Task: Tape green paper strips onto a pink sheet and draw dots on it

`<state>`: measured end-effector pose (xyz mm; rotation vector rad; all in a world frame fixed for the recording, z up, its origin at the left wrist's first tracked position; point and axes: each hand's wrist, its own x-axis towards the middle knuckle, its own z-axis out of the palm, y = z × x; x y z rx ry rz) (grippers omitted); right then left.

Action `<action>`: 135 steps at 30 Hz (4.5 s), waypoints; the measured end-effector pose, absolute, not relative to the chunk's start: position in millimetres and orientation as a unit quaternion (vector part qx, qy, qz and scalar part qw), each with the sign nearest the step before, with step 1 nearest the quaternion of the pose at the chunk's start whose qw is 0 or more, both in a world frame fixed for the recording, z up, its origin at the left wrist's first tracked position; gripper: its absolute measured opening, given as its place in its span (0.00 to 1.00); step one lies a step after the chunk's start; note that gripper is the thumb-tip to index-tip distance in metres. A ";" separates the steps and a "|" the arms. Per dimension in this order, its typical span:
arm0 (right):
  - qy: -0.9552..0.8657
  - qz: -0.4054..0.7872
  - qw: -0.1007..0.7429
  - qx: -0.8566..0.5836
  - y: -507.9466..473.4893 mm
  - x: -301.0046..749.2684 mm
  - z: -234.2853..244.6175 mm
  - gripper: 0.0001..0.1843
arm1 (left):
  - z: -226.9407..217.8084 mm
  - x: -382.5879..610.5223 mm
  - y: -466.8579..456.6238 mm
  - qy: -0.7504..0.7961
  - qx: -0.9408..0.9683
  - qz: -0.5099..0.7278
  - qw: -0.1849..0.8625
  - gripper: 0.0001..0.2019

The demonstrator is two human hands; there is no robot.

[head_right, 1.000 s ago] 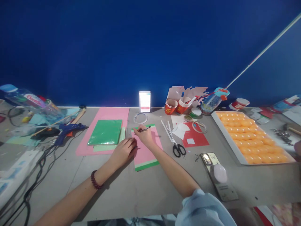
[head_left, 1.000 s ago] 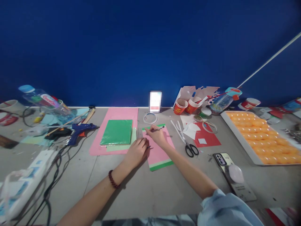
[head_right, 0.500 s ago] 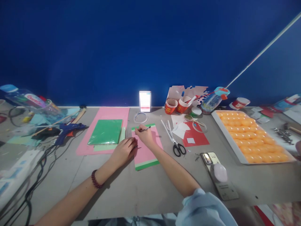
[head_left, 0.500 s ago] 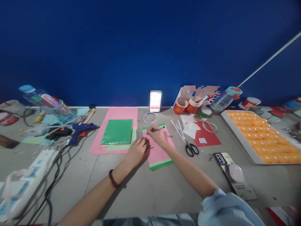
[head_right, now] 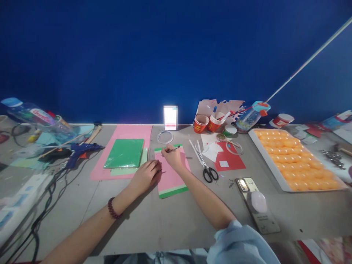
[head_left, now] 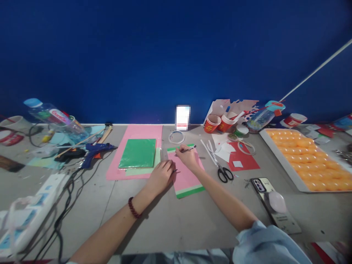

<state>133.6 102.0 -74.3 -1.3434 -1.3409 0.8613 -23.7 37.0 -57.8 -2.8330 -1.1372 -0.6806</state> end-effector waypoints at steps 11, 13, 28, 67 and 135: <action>-0.541 0.351 0.513 -0.566 103.9 136.1 -76.3 0.17 | -61.1 -24.9 37.4 -0.367 -0.902 -0.227 -0.006 0.10; -0.538 0.347 0.513 -0.572 104.6 139.0 -76.1 0.17 | -61.7 -25.5 37.5 -0.366 -0.903 -0.226 -0.006 0.10; -0.559 0.319 0.484 -0.593 103.3 143.5 -68.0 0.18 | -60.1 -25.2 36.9 -0.370 -0.904 -0.215 -0.009 0.10; -0.516 0.311 0.498 -0.624 109.8 162.8 -64.1 0.15 | -58.3 -26.1 36.1 -0.372 -0.906 -0.198 0.025 0.08; -0.500 0.319 0.483 -0.644 120.1 201.2 -70.3 0.13 | -58.3 -26.7 36.9 -0.370 -0.906 -0.204 0.013 0.08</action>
